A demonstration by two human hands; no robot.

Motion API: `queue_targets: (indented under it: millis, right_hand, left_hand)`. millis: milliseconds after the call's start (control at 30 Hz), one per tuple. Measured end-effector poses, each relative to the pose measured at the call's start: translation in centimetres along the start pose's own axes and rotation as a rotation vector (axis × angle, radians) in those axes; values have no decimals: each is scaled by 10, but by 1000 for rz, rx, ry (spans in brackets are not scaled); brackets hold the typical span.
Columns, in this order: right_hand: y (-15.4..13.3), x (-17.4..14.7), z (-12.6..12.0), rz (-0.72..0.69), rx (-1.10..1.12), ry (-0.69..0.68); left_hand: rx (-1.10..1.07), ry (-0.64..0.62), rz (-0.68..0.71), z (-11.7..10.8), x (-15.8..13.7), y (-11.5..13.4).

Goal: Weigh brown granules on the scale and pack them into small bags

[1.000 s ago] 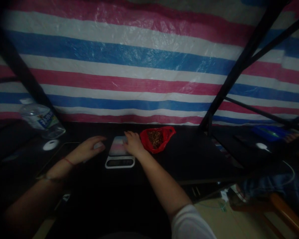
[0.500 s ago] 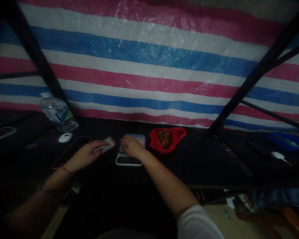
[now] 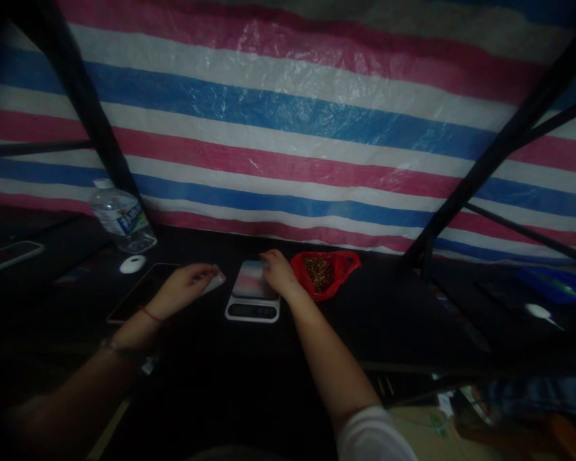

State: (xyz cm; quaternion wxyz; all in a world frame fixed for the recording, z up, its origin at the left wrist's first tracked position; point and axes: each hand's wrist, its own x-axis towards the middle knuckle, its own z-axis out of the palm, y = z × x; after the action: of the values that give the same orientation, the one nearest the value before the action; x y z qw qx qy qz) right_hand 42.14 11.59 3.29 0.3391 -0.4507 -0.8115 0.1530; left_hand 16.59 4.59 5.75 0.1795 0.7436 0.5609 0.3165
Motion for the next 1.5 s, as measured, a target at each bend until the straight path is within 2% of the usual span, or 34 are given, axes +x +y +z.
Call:
queue_targets:
  millis: [100, 200, 300, 400, 467, 533, 600, 733, 800, 867, 967, 1067, 1133, 1267, 1367, 1500]
  right_hand:
    - [6, -8, 3, 33, -58, -68]
    - [-4, -14, 12, -12, -26, -150]
    - [-27, -19, 27, -152, 79, -260]
    - [-53, -21, 35, -304, 210, -310]
    - [-62, -20, 30, -299, 284, -222]
    - [-59, -19, 14, -218, 358, -89]
    - [-45, -20, -8, -127, 447, 17]
    - [1, -32, -58, 19, 561, 193]
    - [24, -43, -79, 133, 481, 215]
    - [45, -54, -96, 262, 309, 157]
    - [67, -69, -113, 401, -113, 12]
    - [79, -78, -122, 408, -508, -141]
    - [83, -78, -122, 388, -637, -226]
    - [84, -72, -112, 412, -661, -276]
    - [84, -64, -105, 438, -585, -286]
    - [88, -57, -98, 463, -444, -230]
  left_hand:
    - [69, -46, 53, 1, -3, 6]
    - [199, -131, 42, -4, -12, 1]
    - [275, -245, -33, -10, -21, -6]
    - [284, -256, -77, -14, -24, -6]
    - [289, -215, -91, -14, -23, -1]
    - [279, -174, -95, -13, -22, 4]
    - [243, -157, -80, -9, -21, 6]
    - [170, -199, -33, 8, -19, 2]
    - [183, -202, 6, 21, -17, -1]
    - [217, -187, 57, 33, -14, -5]
    - [252, -158, 130, 43, -7, -3]
    - [258, -112, 200, 44, 0, 10]
    - [226, -105, 258, 45, 5, 27]
    - [96, -153, 366, 60, 23, 68]
    - [-14, -204, 410, 87, 46, 91]
    - [-223, -276, 406, 128, 84, 104]
